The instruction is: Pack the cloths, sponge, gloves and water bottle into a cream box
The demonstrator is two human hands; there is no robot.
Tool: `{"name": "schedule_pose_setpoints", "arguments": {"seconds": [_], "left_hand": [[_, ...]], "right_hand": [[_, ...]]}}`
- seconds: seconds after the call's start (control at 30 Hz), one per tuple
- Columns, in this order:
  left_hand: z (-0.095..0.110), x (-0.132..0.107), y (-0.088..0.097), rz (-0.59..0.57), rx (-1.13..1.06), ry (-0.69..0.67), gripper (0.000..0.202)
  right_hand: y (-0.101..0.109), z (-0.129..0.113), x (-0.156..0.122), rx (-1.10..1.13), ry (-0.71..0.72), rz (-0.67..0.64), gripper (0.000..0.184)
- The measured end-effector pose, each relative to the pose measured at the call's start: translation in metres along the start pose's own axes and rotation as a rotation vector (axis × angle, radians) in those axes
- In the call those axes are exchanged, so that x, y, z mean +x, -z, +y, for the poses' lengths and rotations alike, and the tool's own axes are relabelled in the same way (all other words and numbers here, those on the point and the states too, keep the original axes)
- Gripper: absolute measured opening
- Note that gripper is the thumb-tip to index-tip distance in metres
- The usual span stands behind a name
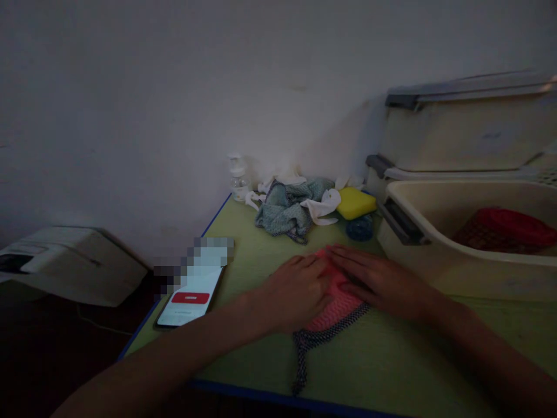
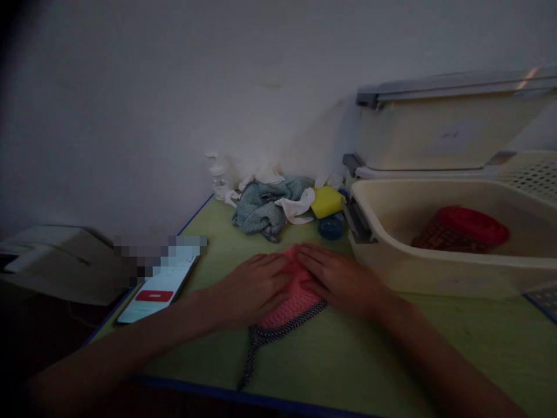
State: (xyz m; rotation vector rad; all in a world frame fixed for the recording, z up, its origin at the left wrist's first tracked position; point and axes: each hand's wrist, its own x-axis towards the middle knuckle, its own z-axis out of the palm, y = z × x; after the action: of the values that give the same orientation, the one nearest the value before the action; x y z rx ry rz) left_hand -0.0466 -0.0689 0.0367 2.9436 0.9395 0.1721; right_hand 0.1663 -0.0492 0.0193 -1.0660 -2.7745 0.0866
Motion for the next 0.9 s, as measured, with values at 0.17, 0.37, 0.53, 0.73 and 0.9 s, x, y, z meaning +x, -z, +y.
{"name": "schedule_pose_setpoints", "arguments": {"seconds": [0.17,0.37,0.53,0.73,0.9], "left_hand": [[-0.021,0.007,-0.021,-0.052,-0.073,-0.223,0.057],[-0.006,0.016,-0.037,0.022,-0.030,0.221,0.060],[-0.005,0.016,-0.032,0.105,-0.102,0.233,0.050],[-0.009,-0.005,-0.013,0.091,-0.303,-0.124,0.019],[-0.010,-0.013,-0.017,-0.023,-0.260,-0.148,0.020]], "right_hand": [[0.008,-0.005,-0.003,-0.100,0.056,0.135,0.049],[0.012,-0.011,-0.004,-0.073,0.184,0.315,0.026],[0.008,-0.023,-0.007,0.044,0.266,0.159,0.026],[0.002,-0.029,-0.010,-0.051,0.404,0.173,0.030],[-0.004,-0.029,-0.011,-0.007,0.426,0.146,0.033]]}}
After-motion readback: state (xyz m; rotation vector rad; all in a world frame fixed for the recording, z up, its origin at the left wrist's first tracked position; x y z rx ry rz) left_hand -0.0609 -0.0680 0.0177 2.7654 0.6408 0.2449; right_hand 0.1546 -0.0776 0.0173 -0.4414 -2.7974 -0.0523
